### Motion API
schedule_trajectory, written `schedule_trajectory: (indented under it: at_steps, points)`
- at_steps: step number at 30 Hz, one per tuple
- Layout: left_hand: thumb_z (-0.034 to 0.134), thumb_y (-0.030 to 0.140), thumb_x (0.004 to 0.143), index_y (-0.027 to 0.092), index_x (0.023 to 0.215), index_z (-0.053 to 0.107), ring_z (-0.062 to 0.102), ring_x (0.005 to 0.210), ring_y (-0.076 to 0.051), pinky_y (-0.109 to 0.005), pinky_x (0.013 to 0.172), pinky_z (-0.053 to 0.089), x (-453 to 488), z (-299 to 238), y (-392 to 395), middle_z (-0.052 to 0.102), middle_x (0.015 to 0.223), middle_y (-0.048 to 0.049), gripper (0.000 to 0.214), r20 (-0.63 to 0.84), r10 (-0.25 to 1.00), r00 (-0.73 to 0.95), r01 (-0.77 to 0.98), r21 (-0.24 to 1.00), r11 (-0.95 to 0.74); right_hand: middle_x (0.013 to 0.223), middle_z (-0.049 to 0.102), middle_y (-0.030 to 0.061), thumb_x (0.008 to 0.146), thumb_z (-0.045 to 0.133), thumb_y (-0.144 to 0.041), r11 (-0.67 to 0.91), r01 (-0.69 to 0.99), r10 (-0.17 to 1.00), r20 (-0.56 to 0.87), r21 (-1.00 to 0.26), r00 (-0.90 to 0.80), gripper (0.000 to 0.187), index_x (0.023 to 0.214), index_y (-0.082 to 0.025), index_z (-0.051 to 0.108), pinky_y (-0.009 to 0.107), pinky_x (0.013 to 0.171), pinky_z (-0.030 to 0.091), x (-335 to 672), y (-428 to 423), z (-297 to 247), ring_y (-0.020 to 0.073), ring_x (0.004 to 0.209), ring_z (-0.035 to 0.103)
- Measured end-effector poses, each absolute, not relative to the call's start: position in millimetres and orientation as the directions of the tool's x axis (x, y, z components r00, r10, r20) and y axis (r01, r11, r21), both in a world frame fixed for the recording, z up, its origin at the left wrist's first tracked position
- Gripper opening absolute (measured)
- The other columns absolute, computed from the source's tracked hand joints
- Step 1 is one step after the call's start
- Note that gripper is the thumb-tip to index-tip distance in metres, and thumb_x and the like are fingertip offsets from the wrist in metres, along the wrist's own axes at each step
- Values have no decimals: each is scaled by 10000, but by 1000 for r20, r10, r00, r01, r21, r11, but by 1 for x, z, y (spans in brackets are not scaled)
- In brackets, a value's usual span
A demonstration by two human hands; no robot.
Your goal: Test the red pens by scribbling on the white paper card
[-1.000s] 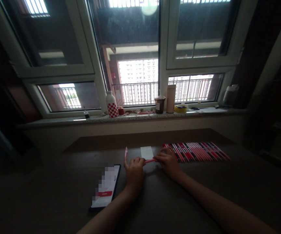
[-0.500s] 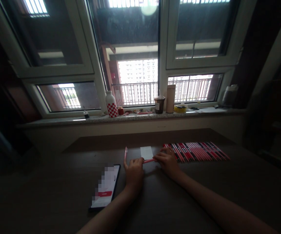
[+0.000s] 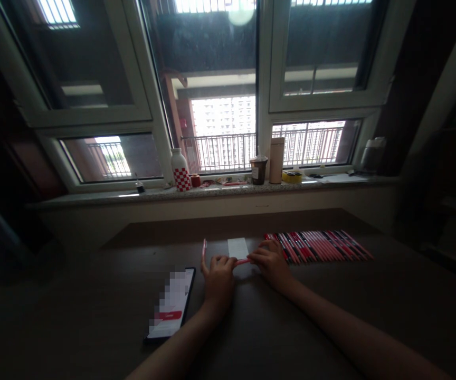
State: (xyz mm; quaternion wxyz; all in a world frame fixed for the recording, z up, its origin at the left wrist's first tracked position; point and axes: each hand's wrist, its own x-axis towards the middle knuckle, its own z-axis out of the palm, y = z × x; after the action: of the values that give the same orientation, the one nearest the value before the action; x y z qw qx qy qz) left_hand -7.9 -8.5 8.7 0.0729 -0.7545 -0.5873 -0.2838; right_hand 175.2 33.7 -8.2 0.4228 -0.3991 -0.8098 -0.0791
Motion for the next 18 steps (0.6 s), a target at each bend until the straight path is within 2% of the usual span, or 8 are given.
schedule_trajectory:
  at_steps: [3,8,11,18]
  points:
    - [409,105,871,291,1032,623,523,1039,-227,-587,1077,143,-8,8,-8,677,984,2,326,496,857,137,934,224,-279,857,719,1,835,640,-191,677,704,579,745,-215,-330,169,937,-295,725,463,975,254,175,34,-8,241,982,498]
    - [472,246,889,277,1059,625,479,1135,-247,-570,1082,167,-6,11,-7,655,1067,-20,231,517,848,114,929,247,-275,845,715,11,846,631,-209,679,701,579,746,-219,-328,156,943,-289,723,462,968,258,175,33,-7,235,970,504]
    - [505,260,876,284,1034,640,474,1134,-238,-554,1090,164,-5,12,-7,644,1061,-17,209,513,848,131,924,246,-292,849,715,13,844,631,-197,675,706,579,748,-215,-325,163,944,-287,724,452,960,267,175,34,-9,233,969,502]
    - [405,193,894,272,1021,644,493,1043,-220,-538,1084,172,-7,9,-8,610,1030,-45,282,513,849,129,942,205,-266,873,715,20,846,627,-200,661,724,593,727,-195,-346,173,963,-286,722,450,963,274,174,31,-7,241,1002,501]
